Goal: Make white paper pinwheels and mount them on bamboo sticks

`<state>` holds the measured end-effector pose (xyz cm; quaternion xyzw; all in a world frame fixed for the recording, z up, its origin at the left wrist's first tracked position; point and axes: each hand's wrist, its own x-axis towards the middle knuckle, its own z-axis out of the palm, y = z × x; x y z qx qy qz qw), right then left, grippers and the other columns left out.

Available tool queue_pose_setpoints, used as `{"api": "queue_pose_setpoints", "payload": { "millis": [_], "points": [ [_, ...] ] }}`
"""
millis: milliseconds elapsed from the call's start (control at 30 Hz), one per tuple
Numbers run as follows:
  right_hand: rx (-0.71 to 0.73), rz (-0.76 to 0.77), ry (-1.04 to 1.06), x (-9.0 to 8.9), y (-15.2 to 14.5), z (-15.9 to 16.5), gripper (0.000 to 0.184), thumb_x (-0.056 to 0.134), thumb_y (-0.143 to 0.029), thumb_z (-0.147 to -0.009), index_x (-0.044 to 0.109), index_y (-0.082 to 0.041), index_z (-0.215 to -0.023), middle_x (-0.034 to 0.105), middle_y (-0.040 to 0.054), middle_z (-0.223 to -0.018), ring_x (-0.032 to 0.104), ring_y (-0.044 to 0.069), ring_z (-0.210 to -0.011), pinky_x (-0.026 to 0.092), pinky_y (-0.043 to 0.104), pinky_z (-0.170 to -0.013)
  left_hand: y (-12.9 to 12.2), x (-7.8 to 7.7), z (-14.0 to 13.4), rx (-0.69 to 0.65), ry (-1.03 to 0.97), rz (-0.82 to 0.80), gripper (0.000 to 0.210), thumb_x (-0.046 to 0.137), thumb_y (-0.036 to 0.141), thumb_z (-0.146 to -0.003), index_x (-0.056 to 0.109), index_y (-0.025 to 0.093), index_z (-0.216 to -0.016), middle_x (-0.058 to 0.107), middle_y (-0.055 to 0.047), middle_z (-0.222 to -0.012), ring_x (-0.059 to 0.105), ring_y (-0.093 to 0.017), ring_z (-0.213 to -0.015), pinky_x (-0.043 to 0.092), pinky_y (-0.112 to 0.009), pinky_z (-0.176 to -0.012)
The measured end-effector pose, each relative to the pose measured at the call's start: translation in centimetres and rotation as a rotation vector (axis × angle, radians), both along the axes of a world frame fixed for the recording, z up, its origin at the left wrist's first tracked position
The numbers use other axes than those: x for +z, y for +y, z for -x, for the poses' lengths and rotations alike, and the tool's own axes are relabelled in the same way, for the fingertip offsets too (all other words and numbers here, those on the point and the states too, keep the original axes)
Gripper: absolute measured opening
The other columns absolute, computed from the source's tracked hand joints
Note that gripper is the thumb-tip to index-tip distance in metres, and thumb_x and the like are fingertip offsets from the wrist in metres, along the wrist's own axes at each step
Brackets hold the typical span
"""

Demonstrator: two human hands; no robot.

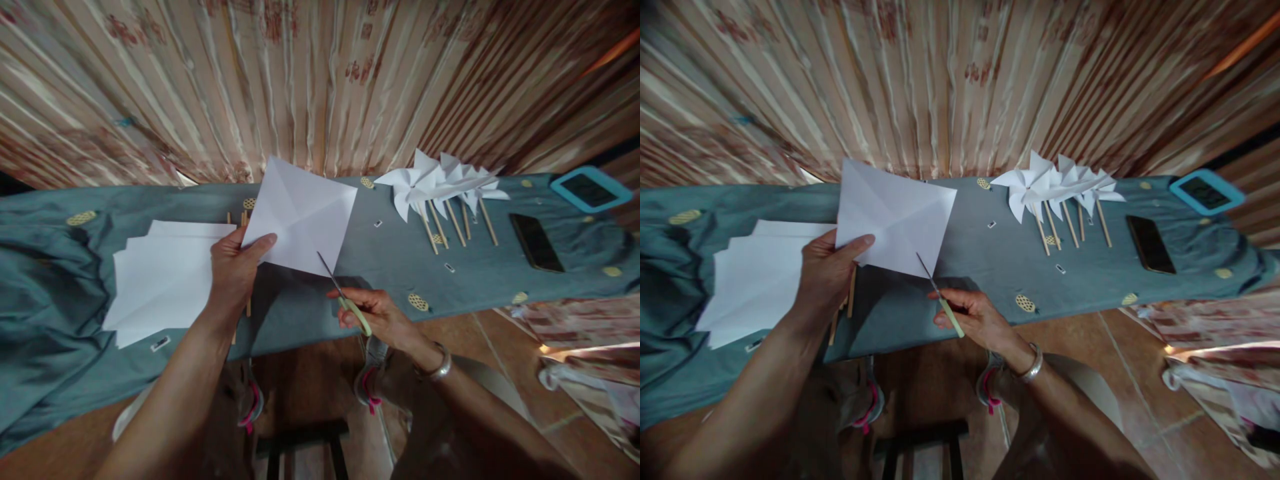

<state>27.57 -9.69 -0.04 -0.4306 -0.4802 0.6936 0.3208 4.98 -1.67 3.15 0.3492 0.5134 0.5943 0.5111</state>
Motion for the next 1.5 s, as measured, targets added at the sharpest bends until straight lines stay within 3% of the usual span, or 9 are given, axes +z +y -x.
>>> {"api": "queue_pose_setpoints", "payload": {
  "millis": [433,667,1267,1500],
  "points": [
    [-0.007,-0.046,-0.029,-0.07,0.12,0.01,0.041,0.074,-0.042,-0.075,0.067,-0.021,-0.11,0.06,-0.0023,-0.071,0.056,0.01,-0.064,0.046,0.023,-0.058,-0.23,-0.29,-0.27,-0.037,0.024,0.03,0.03,0.085,0.027,-0.052,0.075,0.02,-0.079,0.074,0.0,-0.074,0.066,-0.017,-0.065,0.056,-0.032,-0.067],
    [0.007,-0.076,-0.067,0.41,0.15,-0.09,0.045,0.074,-0.046,-0.074,0.066,-0.019,-0.109,0.06,-0.0017,-0.07,0.05,0.009,-0.061,0.039,0.021,-0.052,-0.39,-0.33,-0.24,-0.05,0.058,0.031,0.027,0.083,0.027,-0.056,0.076,0.019,-0.081,0.075,-0.001,-0.074,0.065,-0.016,-0.062,0.054,-0.03,-0.063],
    [-0.048,0.03,0.003,-0.14,0.18,0.11,0.043,0.079,-0.041,-0.069,0.067,-0.018,-0.104,0.064,-0.0031,-0.069,0.059,0.009,-0.064,0.05,0.023,-0.061,-0.54,-0.08,-0.24,-0.044,0.068,0.038,0.031,0.084,0.027,-0.054,0.076,0.019,-0.082,0.075,-0.001,-0.076,0.067,-0.018,-0.063,0.055,-0.032,-0.064],
    [-0.033,-0.027,-0.036,-0.02,-0.02,0.11,0.043,0.076,-0.05,-0.071,0.067,-0.017,-0.098,0.059,-0.0025,-0.068,0.053,0.009,-0.061,0.042,0.02,-0.054,-0.63,-0.37,-0.4,-0.084,0.052,0.039,0.033,0.087,0.028,-0.052,0.076,0.019,-0.081,0.075,-0.001,-0.075,0.067,-0.018,-0.063,0.054,-0.032,-0.065]
  ]
}}
